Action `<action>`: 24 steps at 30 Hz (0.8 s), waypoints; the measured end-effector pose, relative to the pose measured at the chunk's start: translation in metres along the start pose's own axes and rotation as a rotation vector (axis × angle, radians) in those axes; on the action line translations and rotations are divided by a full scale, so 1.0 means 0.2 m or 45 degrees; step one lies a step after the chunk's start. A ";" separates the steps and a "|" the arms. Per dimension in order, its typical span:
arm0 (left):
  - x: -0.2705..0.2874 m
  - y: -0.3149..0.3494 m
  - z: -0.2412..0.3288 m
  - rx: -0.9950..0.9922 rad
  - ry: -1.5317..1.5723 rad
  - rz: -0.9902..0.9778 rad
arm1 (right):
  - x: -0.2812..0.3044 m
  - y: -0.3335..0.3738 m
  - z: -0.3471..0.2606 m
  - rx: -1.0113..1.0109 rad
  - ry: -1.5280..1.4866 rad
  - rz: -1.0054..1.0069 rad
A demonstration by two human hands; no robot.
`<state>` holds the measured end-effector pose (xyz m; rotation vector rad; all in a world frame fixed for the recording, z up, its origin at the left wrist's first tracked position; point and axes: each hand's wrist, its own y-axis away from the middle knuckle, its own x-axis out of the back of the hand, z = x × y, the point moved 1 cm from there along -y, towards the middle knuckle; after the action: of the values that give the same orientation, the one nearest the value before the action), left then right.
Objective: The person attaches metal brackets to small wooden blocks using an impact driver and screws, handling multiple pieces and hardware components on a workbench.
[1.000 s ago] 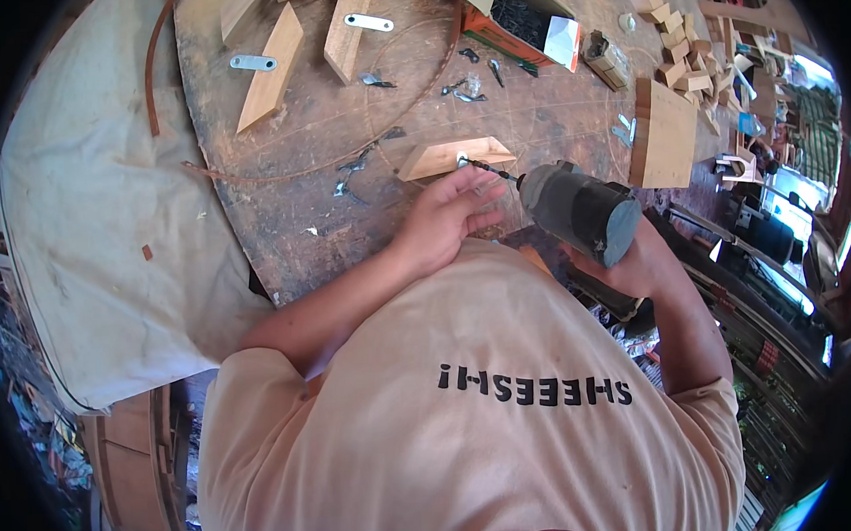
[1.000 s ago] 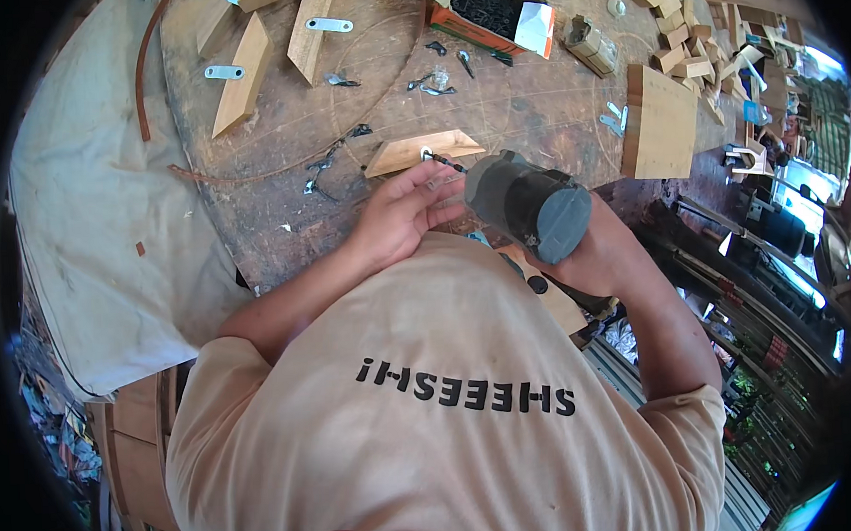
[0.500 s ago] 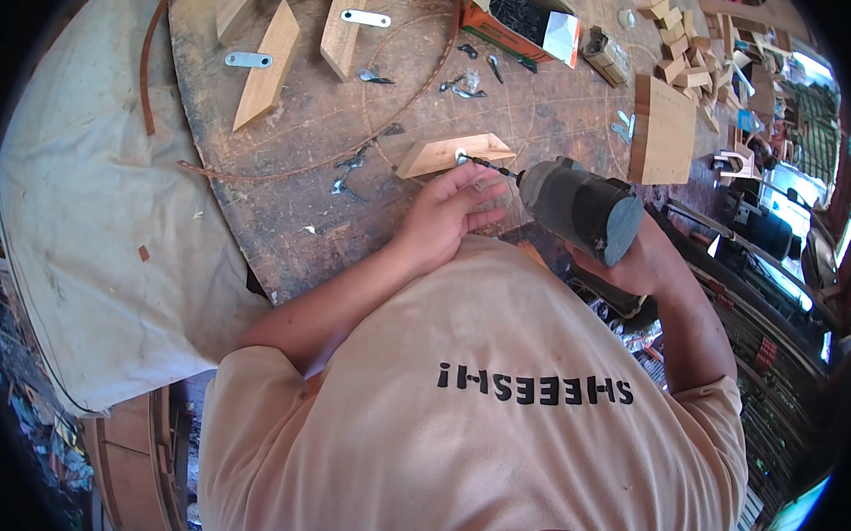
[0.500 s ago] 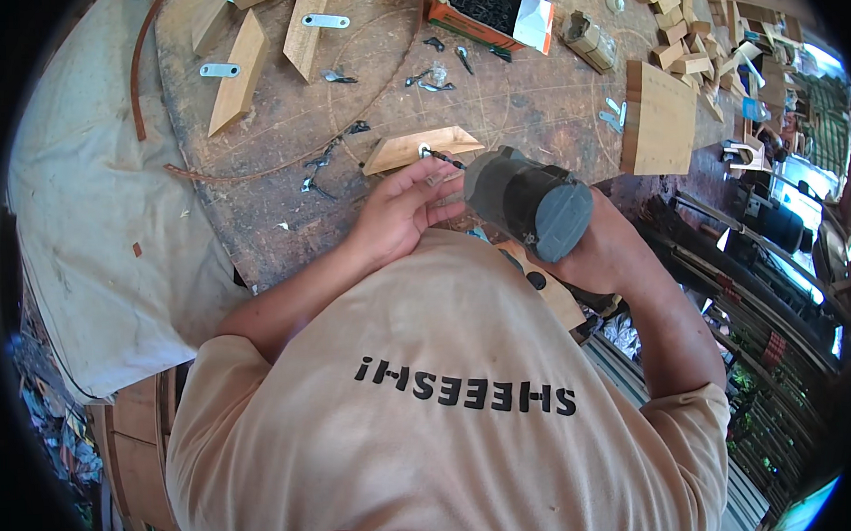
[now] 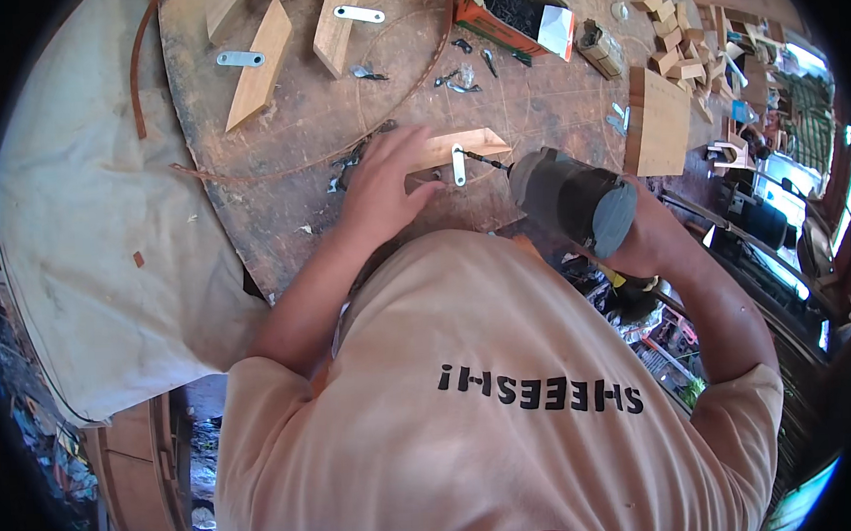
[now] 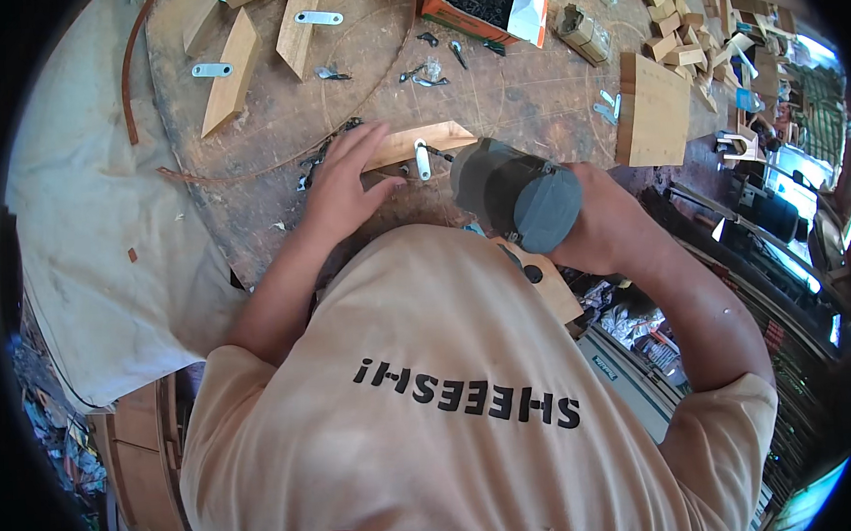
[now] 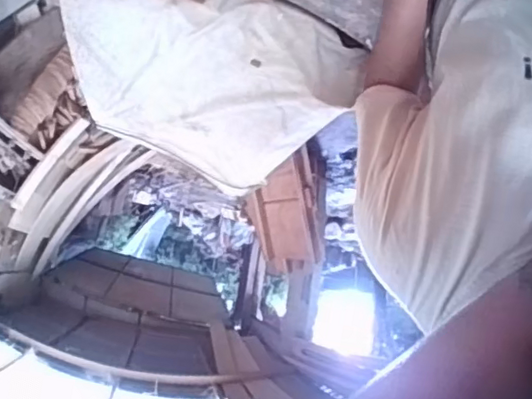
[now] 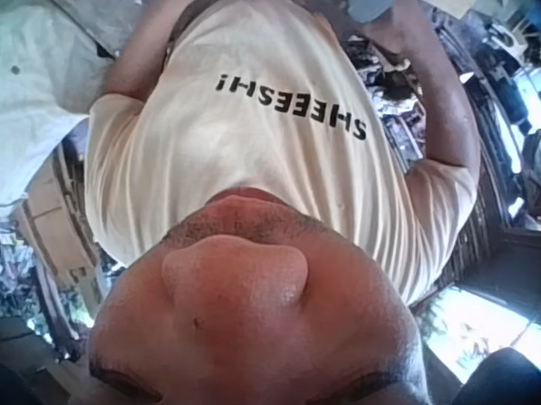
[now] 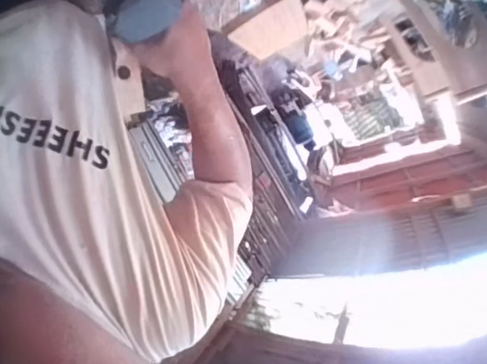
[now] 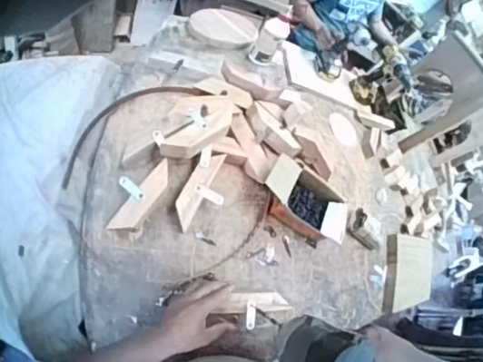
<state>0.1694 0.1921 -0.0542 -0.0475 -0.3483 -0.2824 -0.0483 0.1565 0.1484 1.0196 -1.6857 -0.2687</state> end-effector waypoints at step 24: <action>0.00 -0.01 -0.16 -0.161 0.134 -0.056 | 0.04 -0.12 0.03 -0.001 -0.095 -0.253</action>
<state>0.1796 0.1867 -0.0838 -0.1492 -0.2267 -0.3487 -0.0427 0.1337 0.1365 1.1907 -1.6517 -0.4417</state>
